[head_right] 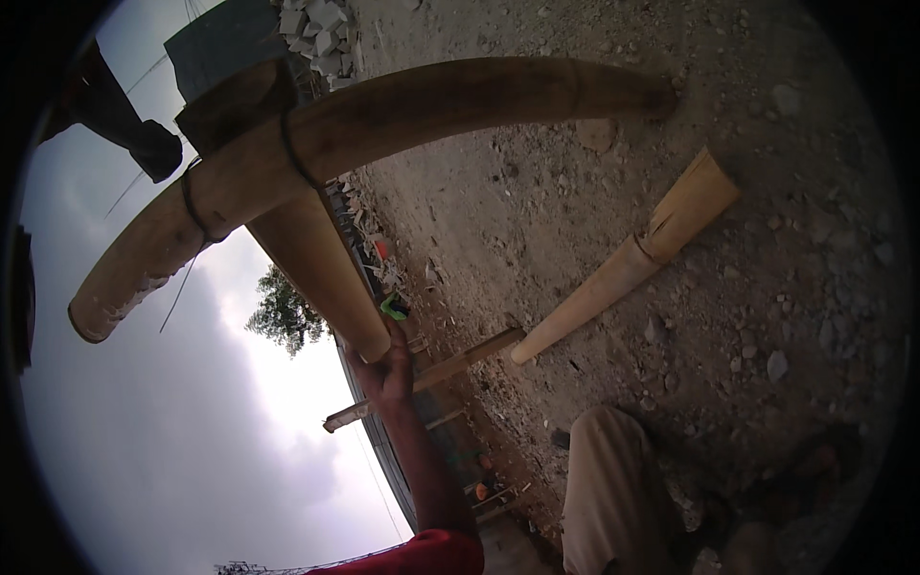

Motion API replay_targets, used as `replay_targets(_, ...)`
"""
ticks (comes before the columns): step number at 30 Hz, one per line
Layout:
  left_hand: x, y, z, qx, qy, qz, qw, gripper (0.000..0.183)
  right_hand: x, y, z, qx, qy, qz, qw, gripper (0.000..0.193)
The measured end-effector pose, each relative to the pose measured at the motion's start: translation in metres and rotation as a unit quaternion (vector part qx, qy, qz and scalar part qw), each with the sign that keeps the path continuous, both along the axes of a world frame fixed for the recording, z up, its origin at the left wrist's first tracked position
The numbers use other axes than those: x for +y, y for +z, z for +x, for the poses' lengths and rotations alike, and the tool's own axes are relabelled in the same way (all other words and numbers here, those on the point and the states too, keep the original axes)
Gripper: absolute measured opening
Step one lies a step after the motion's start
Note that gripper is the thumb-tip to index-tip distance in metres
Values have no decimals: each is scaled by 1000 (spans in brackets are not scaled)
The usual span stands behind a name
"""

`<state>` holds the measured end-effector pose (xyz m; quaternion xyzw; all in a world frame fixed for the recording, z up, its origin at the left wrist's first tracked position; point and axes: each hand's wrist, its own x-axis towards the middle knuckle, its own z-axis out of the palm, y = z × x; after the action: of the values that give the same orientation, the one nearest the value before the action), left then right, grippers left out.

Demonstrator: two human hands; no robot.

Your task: The person constructs a wooden frame by hand, wrapping wire around bamboo poles and tightening it using pliers.

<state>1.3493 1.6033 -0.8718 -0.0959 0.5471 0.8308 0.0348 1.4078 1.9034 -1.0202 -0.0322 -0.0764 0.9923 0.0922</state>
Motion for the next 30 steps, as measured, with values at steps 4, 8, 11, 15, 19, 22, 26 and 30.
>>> replay_targets(4,0,2,-1,7,-4,1,1000,38,23,-7,4,-14,-13,118,993,44)
replay_targets(8,-1,1,-3,7,-13,-1,1000,38,44,-10,10,-30,-28,206,978,46)
replay_targets(11,0,1,-3,10,-18,-3,1000,39,59,-11,15,-37,-43,262,963,47)
replay_targets(15,2,1,-2,17,-25,-2,1000,39,86,-5,26,-43,-69,345,935,49)
replay_targets(19,2,-2,1,20,-30,32,999,39,121,10,42,-52,-109,465,877,51)
replay_targets(22,-3,-1,0,15,-18,69,997,38,149,28,59,-56,-159,573,802,52)
replay_targets(26,9,-3,1,32,-10,69,997,40,180,72,87,-61,-247,729,636,54)
replay_targets(30,23,-18,-11,33,7,55,998,46,183,127,116,-33,-302,854,422,56)
